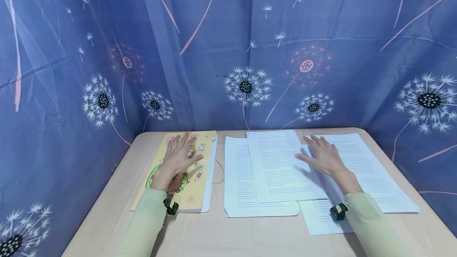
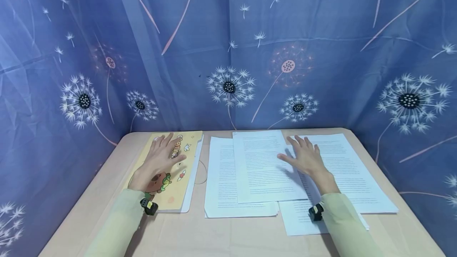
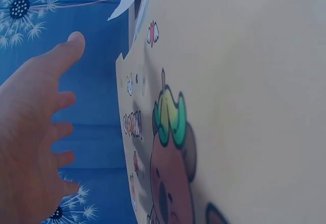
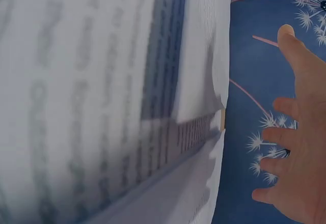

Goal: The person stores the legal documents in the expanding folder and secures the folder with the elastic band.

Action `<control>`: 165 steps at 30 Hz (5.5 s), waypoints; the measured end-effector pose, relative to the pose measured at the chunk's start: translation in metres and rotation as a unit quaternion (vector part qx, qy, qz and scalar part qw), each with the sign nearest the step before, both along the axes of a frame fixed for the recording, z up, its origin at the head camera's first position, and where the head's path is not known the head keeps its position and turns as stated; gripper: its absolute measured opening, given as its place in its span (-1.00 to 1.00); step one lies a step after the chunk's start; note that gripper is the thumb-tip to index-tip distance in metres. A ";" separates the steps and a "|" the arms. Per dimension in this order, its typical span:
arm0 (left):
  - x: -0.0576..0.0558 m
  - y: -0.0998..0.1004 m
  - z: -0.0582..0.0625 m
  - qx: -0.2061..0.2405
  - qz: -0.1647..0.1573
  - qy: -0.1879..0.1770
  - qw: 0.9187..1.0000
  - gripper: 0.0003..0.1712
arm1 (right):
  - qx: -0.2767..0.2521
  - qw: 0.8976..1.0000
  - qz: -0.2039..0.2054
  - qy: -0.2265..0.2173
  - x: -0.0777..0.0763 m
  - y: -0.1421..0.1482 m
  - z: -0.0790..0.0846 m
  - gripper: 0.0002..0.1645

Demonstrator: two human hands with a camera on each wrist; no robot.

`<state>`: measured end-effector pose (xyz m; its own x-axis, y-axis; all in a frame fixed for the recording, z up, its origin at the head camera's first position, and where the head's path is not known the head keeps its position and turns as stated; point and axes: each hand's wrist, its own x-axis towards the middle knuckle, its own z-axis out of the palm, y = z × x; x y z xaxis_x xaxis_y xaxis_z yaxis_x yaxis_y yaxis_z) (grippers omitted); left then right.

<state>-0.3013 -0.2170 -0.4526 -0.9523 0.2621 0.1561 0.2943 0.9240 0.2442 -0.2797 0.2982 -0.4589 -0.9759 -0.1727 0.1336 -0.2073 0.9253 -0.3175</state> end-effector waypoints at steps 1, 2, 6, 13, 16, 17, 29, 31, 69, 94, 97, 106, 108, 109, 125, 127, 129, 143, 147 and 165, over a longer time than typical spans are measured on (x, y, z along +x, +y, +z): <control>0.000 0.000 0.000 0.001 -0.001 0.000 1.000 -0.04 | 0.000 1.000 0.002 0.002 0.000 -0.001 0.000 0.11; 0.000 0.000 0.000 0.001 -0.002 -0.001 1.000 -0.05 | -0.001 1.000 0.006 0.004 0.000 -0.002 0.000 0.10; 0.000 0.001 0.001 0.002 -0.009 0.011 1.000 -0.09 | -0.010 0.999 0.023 0.020 0.000 -0.007 0.000 0.05; 0.001 0.005 0.002 0.007 -0.026 0.028 0.999 -0.17 | -0.033 0.997 0.058 0.042 0.000 -0.017 0.000 -0.05; 0.000 0.006 0.003 0.008 -0.029 0.027 0.999 -0.21 | -0.040 0.995 0.069 0.052 -0.001 -0.023 0.000 -0.09; 0.000 0.007 0.003 0.007 -0.030 0.026 0.999 -0.22 | -0.042 0.995 0.072 0.054 -0.001 -0.025 0.001 -0.11; 0.003 0.006 -0.001 0.010 -0.051 0.012 0.999 -0.25 | -0.059 0.991 0.102 0.071 -0.005 -0.053 0.000 -0.16; 0.003 0.006 -0.002 0.008 -0.054 0.011 0.998 -0.24 | -0.055 0.990 0.108 0.076 -0.006 -0.058 0.000 -0.17; 0.011 0.016 -0.015 -0.009 -0.063 -0.008 0.998 -0.21 | -0.051 0.985 0.149 0.068 -0.001 -0.143 0.001 -0.19; 0.014 0.020 -0.018 -0.012 -0.067 -0.011 0.998 -0.20 | -0.059 0.981 0.185 0.019 0.011 -0.188 0.011 -0.21; 0.014 0.019 -0.019 -0.014 -0.066 -0.013 0.998 -0.19 | -0.056 0.980 0.191 0.024 0.013 -0.193 0.013 -0.22; 0.011 0.021 -0.020 -0.012 -0.069 -0.011 0.997 -0.19 | -0.042 0.979 0.199 0.028 0.013 -0.208 0.020 -0.21; 0.011 0.021 -0.020 -0.011 -0.068 -0.012 0.998 -0.19 | -0.040 0.978 0.203 0.027 0.012 -0.212 0.021 -0.21; 0.011 0.022 -0.020 -0.011 -0.067 -0.014 0.998 -0.19 | -0.040 0.977 0.206 0.028 0.012 -0.214 0.020 -0.21; 0.012 0.024 -0.020 -0.015 -0.065 -0.030 0.997 -0.18 | 0.005 0.976 0.217 -0.002 0.011 -0.244 0.007 -0.20; 0.012 0.024 -0.021 -0.017 -0.065 -0.032 0.997 -0.18 | 0.012 0.976 0.217 -0.003 0.011 -0.247 0.007 -0.20; 0.012 0.025 -0.021 -0.018 -0.066 -0.033 0.997 -0.18 | 0.014 0.975 0.220 -0.001 0.011 -0.250 0.007 -0.20; 0.011 0.026 -0.021 -0.018 -0.062 -0.034 0.997 -0.19 | 0.041 0.976 0.212 -0.018 0.011 -0.266 0.002 -0.20; 0.012 0.028 -0.020 -0.011 -0.067 -0.034 0.997 -0.20 | 0.055 0.975 0.213 -0.021 0.010 -0.270 0.001 -0.17; 0.012 0.032 -0.019 -0.031 -0.066 -0.065 0.995 -0.14 | 0.106 0.975 0.190 -0.033 0.011 -0.282 -0.004 -0.09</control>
<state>-0.2895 -0.1855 -0.4719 -0.9200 0.3916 0.0133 0.3839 0.8940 0.2312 -0.2690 0.0165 -0.4633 -0.8409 -0.5412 -0.0046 -0.5343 0.8315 -0.1521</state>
